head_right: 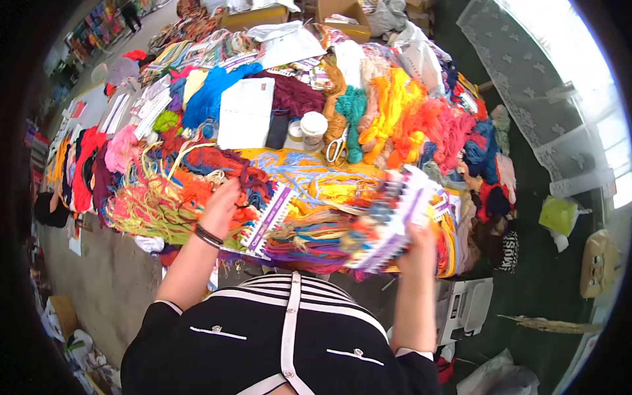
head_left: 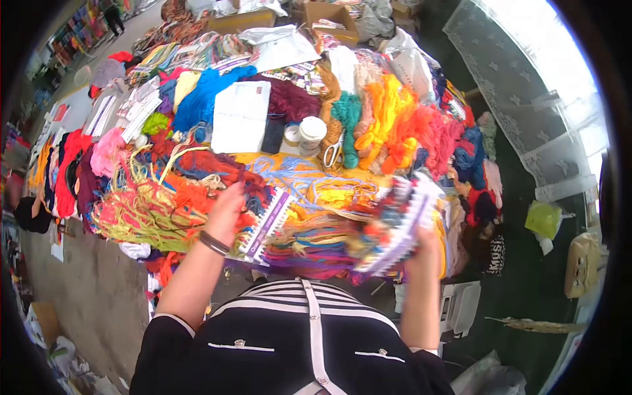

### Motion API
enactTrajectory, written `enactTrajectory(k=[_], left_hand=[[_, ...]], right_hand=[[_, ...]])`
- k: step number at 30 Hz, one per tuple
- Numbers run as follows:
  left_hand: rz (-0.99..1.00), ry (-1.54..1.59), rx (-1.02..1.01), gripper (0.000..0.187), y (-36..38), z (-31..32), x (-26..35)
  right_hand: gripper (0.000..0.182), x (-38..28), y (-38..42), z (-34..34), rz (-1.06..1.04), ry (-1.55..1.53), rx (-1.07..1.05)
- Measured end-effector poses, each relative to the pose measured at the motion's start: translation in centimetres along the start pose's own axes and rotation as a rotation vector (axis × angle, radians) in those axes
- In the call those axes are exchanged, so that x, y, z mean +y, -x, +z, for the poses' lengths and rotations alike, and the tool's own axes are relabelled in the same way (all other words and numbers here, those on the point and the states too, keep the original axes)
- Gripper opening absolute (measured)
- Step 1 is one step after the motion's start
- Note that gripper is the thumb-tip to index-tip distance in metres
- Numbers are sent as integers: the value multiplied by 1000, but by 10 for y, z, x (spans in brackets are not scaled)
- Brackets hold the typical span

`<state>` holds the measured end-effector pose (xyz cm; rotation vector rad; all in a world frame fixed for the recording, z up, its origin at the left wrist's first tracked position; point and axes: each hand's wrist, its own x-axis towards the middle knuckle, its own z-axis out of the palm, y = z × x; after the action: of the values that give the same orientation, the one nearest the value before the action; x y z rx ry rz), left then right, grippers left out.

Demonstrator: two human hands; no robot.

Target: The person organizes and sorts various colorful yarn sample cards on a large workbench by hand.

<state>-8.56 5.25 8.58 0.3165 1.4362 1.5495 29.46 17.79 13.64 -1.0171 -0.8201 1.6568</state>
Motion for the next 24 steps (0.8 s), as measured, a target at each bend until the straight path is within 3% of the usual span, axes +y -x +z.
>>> enactTrajectory(k=[1, 3, 5, 6, 9, 10, 12, 19, 23, 24], left_hand=[[67, -54, -119, 45, 13, 36, 16], [287, 29, -370, 49, 16, 81, 23], [447, 22, -450, 54, 25, 116, 43], [338, 79, -421, 57, 28, 130, 51], [494, 24, -564, 65, 26, 134, 45], [258, 242, -534, 67, 36, 140, 53], [88, 525, -622, 65, 36, 140, 53], [-64, 720, -664, 61, 38, 140, 49], [-115, 491, -520, 49, 30, 131, 27], [-102, 147, -528, 45, 27, 124, 26]], right_hand=[[34, 18, 0, 11, 95, 14, 112], [28, 27, 13, 63, 93, -23, -63], [31, 31, 24, 91, 79, -7, -205], [31, 29, 30, 104, 70, -18, -267], [28, 30, 35, 119, 38, 95, -343], [28, 29, 35, 122, -6, 192, -348], [29, 34, 34, 122, 13, 211, -347], [23, 31, 33, 132, 73, 74, -350], [21, 37, 29, 132, 76, -42, -325], [21, 34, 28, 132, 62, -59, -309]])
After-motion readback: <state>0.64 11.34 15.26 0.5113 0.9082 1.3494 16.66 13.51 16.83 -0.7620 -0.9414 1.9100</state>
